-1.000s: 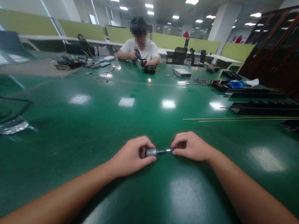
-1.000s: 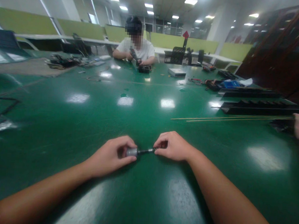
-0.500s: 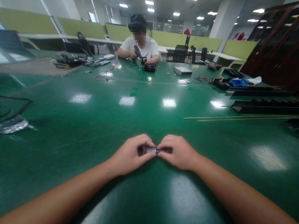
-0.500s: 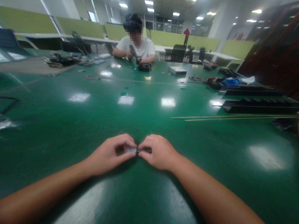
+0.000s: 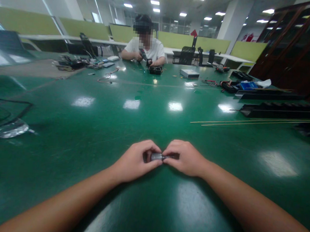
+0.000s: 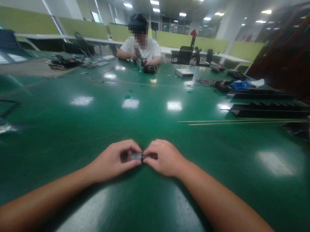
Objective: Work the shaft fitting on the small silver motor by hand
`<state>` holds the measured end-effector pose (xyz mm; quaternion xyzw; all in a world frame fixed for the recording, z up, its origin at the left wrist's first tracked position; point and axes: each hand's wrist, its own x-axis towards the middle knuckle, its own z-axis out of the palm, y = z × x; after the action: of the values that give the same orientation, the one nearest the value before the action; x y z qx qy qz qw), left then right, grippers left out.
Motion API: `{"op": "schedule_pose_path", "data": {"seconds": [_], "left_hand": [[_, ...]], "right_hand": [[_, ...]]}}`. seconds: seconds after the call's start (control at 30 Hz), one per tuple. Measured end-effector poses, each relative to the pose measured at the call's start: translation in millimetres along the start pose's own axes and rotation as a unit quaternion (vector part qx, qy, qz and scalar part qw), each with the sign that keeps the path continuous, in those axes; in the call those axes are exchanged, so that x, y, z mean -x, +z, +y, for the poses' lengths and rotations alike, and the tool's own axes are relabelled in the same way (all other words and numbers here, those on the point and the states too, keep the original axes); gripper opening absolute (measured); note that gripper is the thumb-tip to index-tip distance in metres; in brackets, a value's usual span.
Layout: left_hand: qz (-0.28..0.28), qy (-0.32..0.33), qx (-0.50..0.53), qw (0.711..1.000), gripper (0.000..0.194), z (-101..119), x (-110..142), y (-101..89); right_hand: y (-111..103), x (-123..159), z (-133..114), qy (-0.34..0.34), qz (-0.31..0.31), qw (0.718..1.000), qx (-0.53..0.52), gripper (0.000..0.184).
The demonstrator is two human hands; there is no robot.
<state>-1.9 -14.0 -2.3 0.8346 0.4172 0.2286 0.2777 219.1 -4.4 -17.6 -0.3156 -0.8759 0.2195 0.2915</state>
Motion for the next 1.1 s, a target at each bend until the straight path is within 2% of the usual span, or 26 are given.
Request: {"op": "schedule_pose_path", "data": {"seconds": [0.33,0.53,0.73,1.1], "left_hand": [[-0.005,-0.007,-0.002,1.0,0.02,-1,0,-0.6],[-0.008,-0.011,-0.007,1.0,0.02,0,1,-1.7],[-0.008,-0.015,-0.003,1.0,0.02,3,0,-2.4],[-0.008,-0.012,-0.004,1.0,0.021,2,2,-1.8]], "right_hand": [[-6,2,2,0.019,-0.02,1.0,-0.01,0.012],[-25,7,9,0.082,-0.054,0.995,-0.029,0.011],[-43,13,26,0.111,-0.07,0.991,-0.037,0.013],[-45,15,28,0.122,-0.069,0.989,-0.045,0.014]]}}
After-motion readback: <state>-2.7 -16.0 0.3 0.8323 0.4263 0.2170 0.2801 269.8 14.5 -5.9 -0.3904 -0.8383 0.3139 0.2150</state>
